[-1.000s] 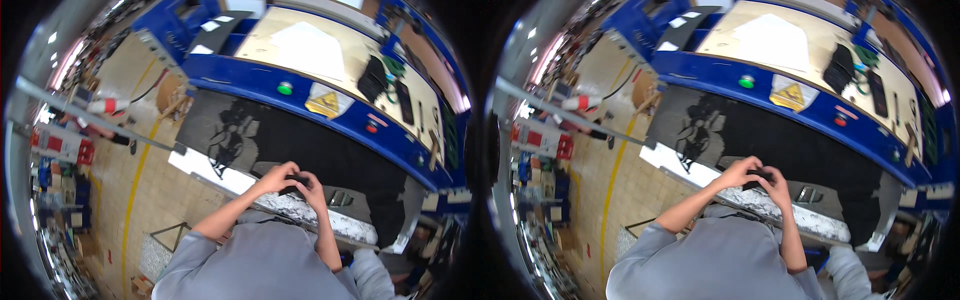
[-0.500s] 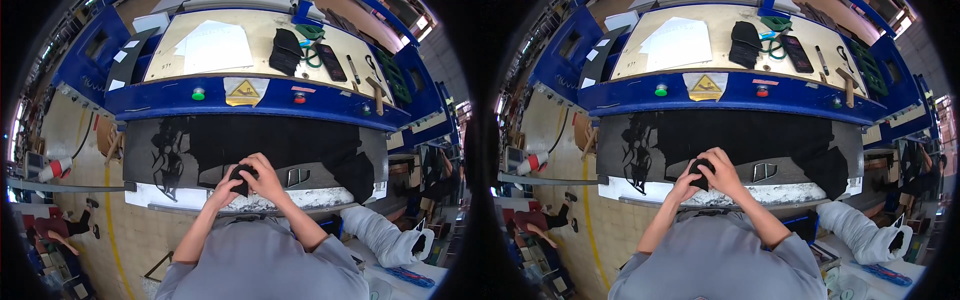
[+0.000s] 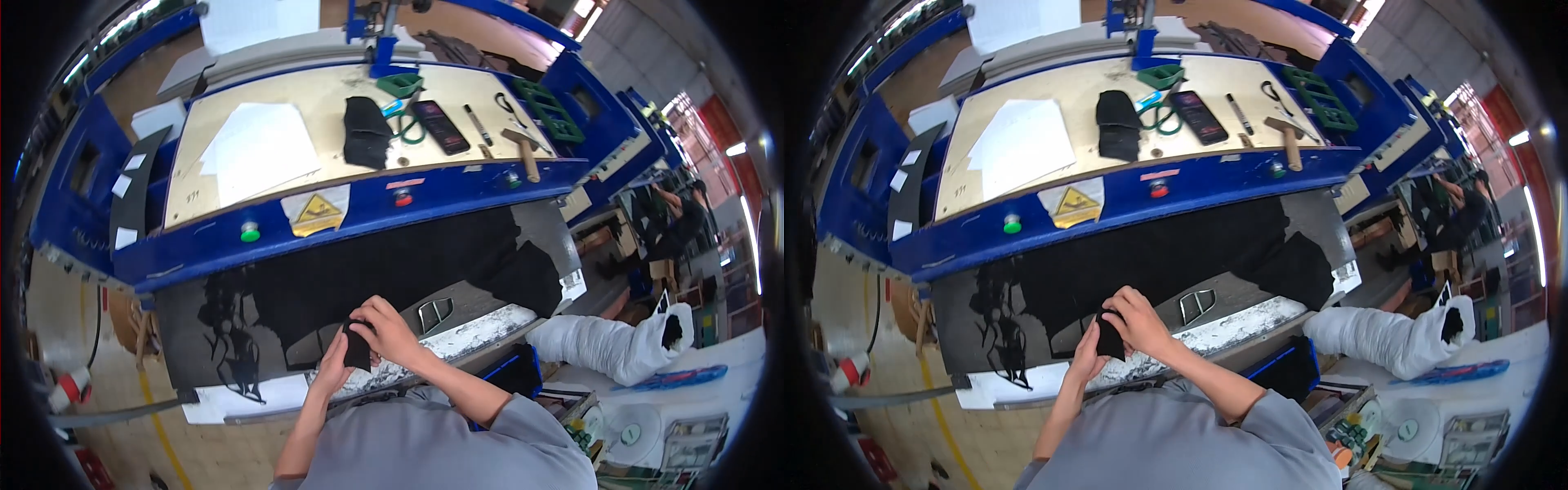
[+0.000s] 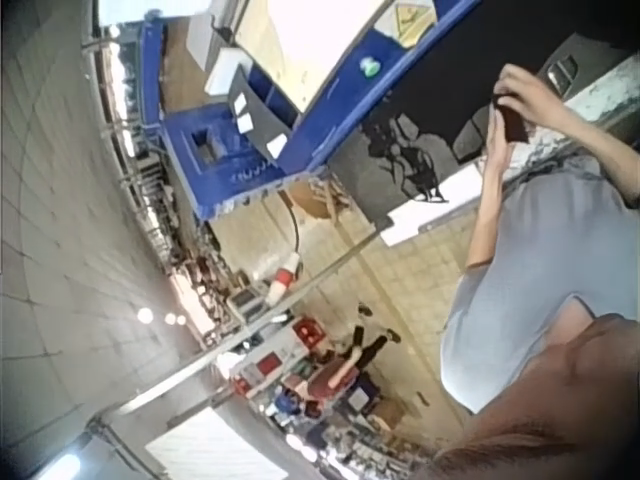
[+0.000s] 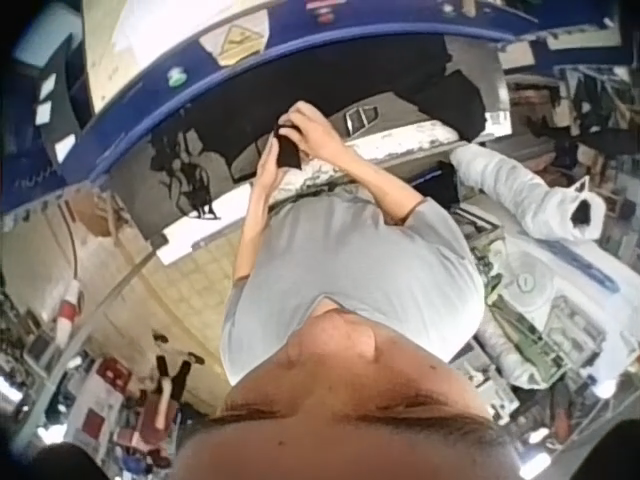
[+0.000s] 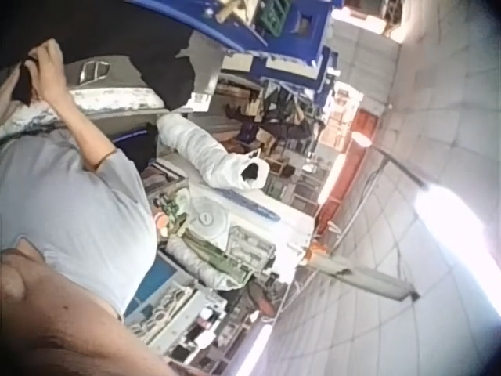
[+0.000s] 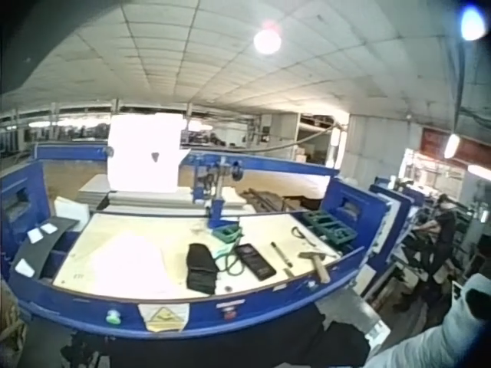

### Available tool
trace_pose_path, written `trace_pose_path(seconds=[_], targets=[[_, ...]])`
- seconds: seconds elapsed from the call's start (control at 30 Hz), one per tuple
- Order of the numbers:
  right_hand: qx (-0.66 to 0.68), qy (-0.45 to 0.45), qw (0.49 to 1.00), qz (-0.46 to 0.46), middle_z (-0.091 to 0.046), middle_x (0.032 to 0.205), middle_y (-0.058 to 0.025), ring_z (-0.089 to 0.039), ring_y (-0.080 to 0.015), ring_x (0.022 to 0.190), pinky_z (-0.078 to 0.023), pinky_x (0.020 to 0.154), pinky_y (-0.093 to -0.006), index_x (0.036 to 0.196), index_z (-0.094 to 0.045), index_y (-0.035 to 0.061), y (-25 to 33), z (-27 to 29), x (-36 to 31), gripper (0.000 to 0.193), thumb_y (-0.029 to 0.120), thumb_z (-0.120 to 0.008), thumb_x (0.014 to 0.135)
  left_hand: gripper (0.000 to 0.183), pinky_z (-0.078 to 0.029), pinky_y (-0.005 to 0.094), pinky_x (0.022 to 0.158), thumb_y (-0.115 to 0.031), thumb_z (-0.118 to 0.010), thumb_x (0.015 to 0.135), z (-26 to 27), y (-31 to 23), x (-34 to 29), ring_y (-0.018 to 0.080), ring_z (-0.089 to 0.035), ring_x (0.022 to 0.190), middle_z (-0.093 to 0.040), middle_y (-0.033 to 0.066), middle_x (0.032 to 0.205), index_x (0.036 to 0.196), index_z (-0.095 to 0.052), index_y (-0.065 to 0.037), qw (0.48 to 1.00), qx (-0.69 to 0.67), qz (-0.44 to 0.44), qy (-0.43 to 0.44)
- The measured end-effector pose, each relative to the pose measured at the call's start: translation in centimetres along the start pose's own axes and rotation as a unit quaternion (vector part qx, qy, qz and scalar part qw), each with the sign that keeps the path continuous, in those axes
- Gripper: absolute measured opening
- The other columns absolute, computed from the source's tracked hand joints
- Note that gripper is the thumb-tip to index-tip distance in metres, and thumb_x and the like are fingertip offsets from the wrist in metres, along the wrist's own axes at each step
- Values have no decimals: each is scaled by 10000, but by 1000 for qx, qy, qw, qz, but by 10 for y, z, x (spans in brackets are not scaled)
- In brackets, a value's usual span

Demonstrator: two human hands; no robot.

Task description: Cutting shoe components from a large sheet of material using a template and a hydraulic clicker press.

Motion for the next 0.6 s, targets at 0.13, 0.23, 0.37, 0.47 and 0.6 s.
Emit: trace_pose_path(seconds=[0.13,0.23,0.37,0.47,0.6], targets=[[-114,-26,990,83,-577,964,-89,-597,-274,905,-463,779,-381,987,-678,30,4,10,1,184,112,-737,833,634,-585,454,774,-511,-190,1083,-3,3,13,335,-695,874,-674,212,1021,1257,-510,9,999,-32,39,3],[-154,-36,981,109,-580,935,-77,-594,-262,893,-446,756,-369,968,-684,36,3,17,0,175,121,-739,825,630,-587,450,781,-510,-221,1082,-6,0,21,332,-697,880,-675,209,1047,1242,-531,14,997,-44,67,-11],[-141,-28,986,84,-583,913,-82,-597,-270,876,-457,759,-380,942,-687,46,-10,21,0,167,122,-752,809,568,-583,430,842,-464,-259,1091,-11,2,29,311,-698,925,-679,201,1033,1260,-518,13,994,-74,79,-18],[-2,-5,999,-32,-556,869,-97,-600,-259,798,-489,693,-364,900,-643,19,-25,26,4,120,58,-734,833,538,-584,441,850,-416,-289,1093,-20,4,33,317,-699,935,-673,208,1076,1297,-507,31,989,-104,96,-40],[76,13,993,-89,-548,878,-71,-580,-177,748,-470,639,-292,911,-630,-4,-37,30,2,98,43,-705,870,547,-571,422,850,-409,-279,1084,-28,9,35,304,-687,953,-676,198,1085,1300,-527,28,991,-68,104,-53]])
Point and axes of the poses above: each hand's wrist, its own x-axis towards the middle knuckle, its own z-axis out of the back of the hand, y = z × x, the point moved 4 cm from there along x, towards the middle knuckle
